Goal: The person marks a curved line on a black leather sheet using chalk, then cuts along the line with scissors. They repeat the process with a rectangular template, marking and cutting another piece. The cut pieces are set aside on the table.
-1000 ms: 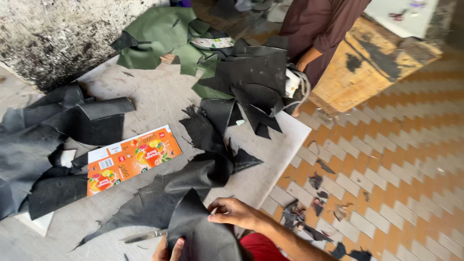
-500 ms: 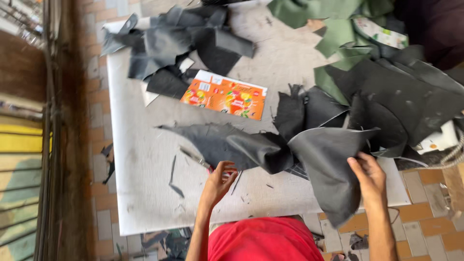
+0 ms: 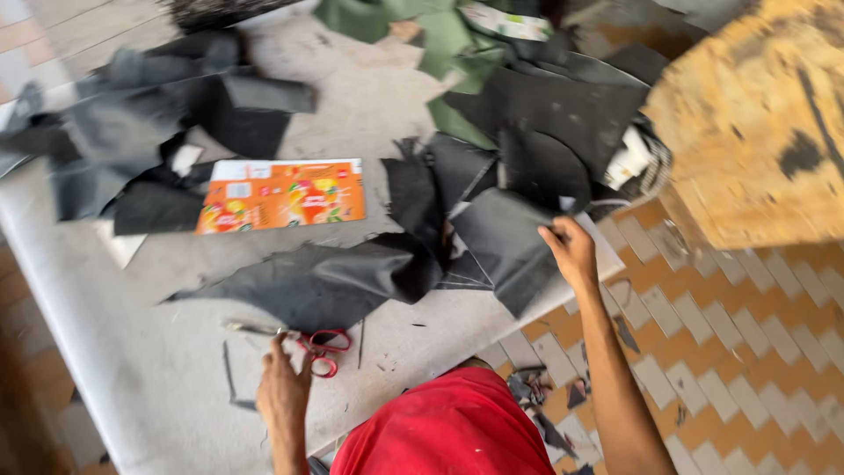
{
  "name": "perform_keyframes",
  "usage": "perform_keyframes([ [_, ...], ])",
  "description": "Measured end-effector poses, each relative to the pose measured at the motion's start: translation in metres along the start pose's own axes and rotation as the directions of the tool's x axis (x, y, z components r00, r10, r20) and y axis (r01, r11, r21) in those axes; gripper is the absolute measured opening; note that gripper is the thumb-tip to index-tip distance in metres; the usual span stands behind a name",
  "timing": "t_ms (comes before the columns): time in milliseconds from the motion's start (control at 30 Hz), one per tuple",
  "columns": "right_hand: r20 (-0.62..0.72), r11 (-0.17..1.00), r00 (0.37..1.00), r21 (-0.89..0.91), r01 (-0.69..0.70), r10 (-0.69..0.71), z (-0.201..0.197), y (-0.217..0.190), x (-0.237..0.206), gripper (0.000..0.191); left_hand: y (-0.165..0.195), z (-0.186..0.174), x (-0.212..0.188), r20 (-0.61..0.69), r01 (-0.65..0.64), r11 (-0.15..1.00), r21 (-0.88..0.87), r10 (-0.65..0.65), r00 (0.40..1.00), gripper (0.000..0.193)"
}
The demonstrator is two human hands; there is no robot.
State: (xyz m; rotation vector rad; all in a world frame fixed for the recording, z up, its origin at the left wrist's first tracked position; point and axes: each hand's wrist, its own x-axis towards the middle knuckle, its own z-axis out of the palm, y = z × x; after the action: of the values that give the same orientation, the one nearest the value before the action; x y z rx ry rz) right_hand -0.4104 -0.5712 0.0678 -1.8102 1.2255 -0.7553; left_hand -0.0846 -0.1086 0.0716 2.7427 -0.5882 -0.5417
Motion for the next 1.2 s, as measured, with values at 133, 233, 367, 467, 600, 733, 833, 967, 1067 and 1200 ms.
perform_keyframes([
  [133,-0.193,0.941,0.975,-0.335,0.037,-0.107,-0.028,-0.056,0.005,0.030,-0.004,-0.009,-0.003,0.108,0.033,0.999,0.011,-0.034,0.994,0.079],
  [233,-0.201,0.742,0.897,-0.646,0.182,-0.394,-0.016,-0.094,-0.011,0.045,-0.004,-0.009,-0.010,0.101,-0.026,1.000,-0.018,0.027,0.994,0.077],
  [367,0.179,0.895,0.915,-0.211,0.394,-0.361,0.069,-0.126,-0.058,0.044,-0.004,-0.002,-0.015,0.043,-0.109,0.994,0.021,0.108,0.993,0.072],
  [467,0.305,0.859,0.865,-0.205,0.468,-0.399,0.146,-0.140,-0.074,0.065,-0.004,0.004,-0.012,0.047,-0.107,0.989,0.101,0.102,0.994,0.065],
  [600,0.327,0.859,0.905,-0.342,0.381,-0.272,0.198,-0.144,-0.059,0.078,-0.006,0.004,-0.007,0.069,-0.090,0.983,0.163,0.079,0.994,0.058],
  [733,0.410,0.883,0.911,-0.407,0.233,-0.051,0.192,-0.131,-0.031,0.060,-0.014,-0.003,-0.008,0.175,-0.067,0.972,0.226,0.027,0.984,0.059],
  [833,0.482,0.946,0.875,-0.266,0.185,-0.036,0.167,-0.118,-0.014,0.048,-0.031,-0.011,-0.016,0.147,-0.025,0.959,0.282,-0.017,0.989,0.057],
  [967,0.457,0.987,0.888,-0.161,0.028,0.049,0.132,-0.099,0.002,0.045,-0.056,-0.021,-0.026,0.189,0.069,0.956,0.286,-0.126,0.974,0.046],
  [1067,0.416,0.989,0.905,0.072,-0.133,0.091,0.119,-0.085,0.006,0.045,-0.046,-0.020,-0.018,0.003,0.047,0.952,0.301,-0.050,0.999,0.036],
  [1200,0.357,0.976,0.923,0.104,-0.191,0.143,0.120,-0.084,-0.006,0.042,0.000,-0.003,0.021,-0.178,-0.031,0.965,0.259,0.079,0.981,0.051],
])
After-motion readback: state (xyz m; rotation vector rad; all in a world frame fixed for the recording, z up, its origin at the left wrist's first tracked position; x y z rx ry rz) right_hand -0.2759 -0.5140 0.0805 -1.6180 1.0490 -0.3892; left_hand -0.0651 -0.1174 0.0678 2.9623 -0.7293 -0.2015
